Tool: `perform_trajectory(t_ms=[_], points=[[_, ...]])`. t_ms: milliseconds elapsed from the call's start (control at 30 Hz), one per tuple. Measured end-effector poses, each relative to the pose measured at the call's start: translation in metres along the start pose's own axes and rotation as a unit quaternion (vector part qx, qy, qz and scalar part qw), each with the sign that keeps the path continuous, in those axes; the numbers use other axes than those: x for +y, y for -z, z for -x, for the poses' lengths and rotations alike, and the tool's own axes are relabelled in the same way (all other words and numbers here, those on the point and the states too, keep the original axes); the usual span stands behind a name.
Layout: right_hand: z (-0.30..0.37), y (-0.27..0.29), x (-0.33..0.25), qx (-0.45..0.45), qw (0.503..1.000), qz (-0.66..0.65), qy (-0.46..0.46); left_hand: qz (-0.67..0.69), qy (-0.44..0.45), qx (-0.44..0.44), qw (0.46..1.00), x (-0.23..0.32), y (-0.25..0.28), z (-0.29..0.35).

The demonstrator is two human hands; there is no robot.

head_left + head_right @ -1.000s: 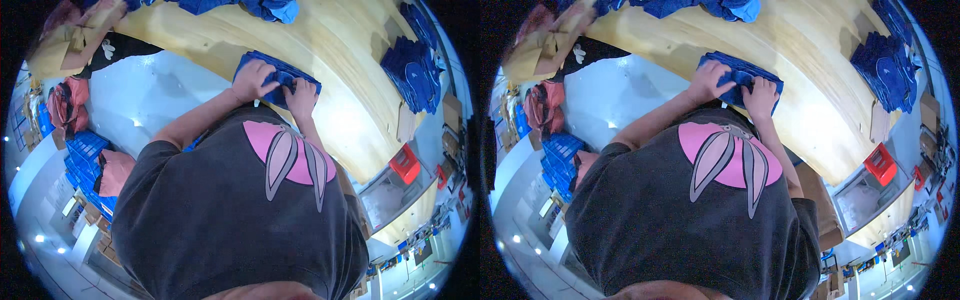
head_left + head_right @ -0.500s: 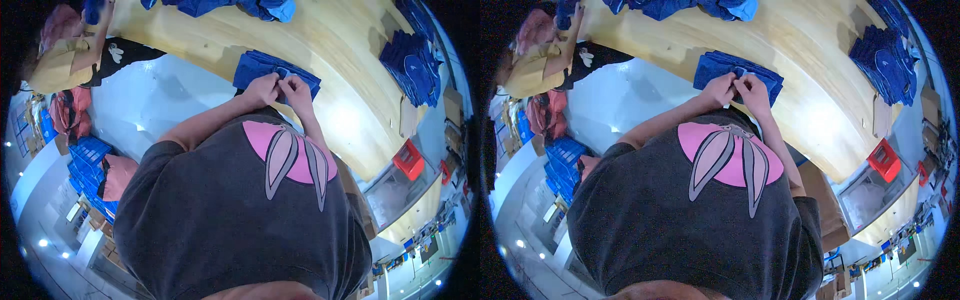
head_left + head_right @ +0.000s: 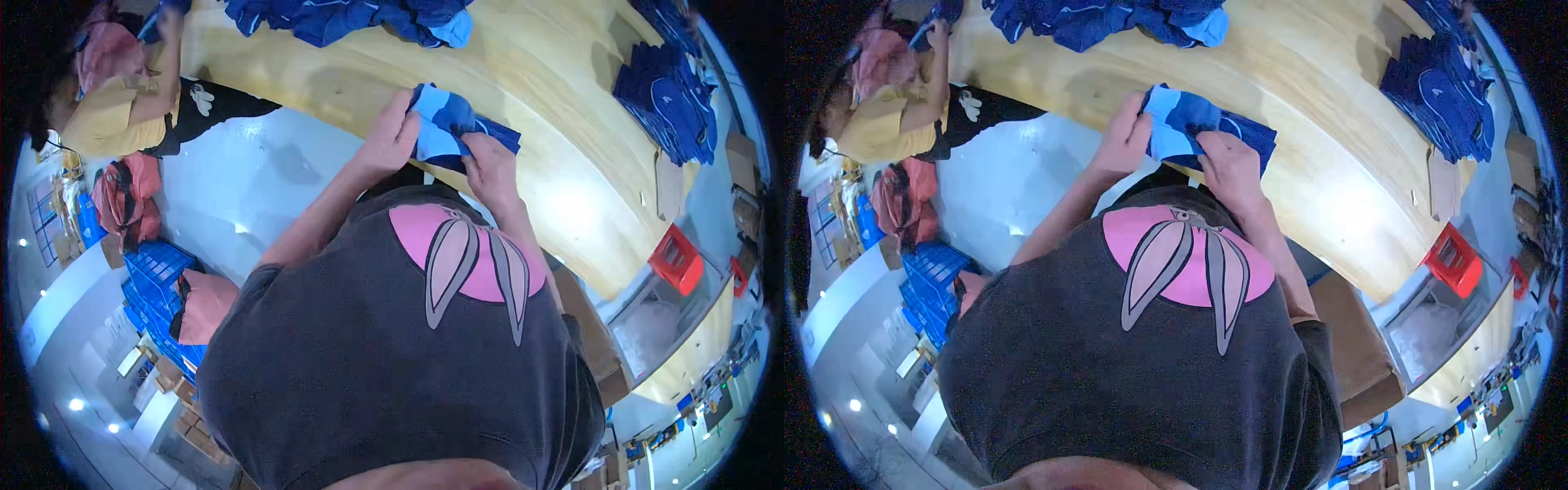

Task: Folding blue fabric garments on a large production table in a factory setting.

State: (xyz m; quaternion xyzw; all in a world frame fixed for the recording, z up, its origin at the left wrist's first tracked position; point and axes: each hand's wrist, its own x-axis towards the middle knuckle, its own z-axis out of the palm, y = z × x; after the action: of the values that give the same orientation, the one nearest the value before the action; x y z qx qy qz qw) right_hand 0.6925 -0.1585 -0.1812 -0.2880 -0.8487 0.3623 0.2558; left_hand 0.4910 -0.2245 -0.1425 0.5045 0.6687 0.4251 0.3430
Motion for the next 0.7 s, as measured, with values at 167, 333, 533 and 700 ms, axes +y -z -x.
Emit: perform_trajectory(t_ms=[167,333,533,700], points=[[-0.017,0.04,-0.014,0.041,0.998,0.03,0.025,0.08,-0.014,-0.055,0.995,0.02,0.008,-0.022],[-0.008,0.079,-0.012,0.079,0.994,0.041,-0.056,0.187,0.081,-0.167,0.965,0.047,0.017,-0.041],[0.031,0.147,0.025,0.346,0.909,-0.072,-0.221,0.294,0.114,0.001,0.949,0.038,0.047,-0.073],[0.083,0.178,0.088,0.614,0.673,-0.318,-0.264,0.387,0.121,0.031,0.914,-0.014,0.048,-0.131]])
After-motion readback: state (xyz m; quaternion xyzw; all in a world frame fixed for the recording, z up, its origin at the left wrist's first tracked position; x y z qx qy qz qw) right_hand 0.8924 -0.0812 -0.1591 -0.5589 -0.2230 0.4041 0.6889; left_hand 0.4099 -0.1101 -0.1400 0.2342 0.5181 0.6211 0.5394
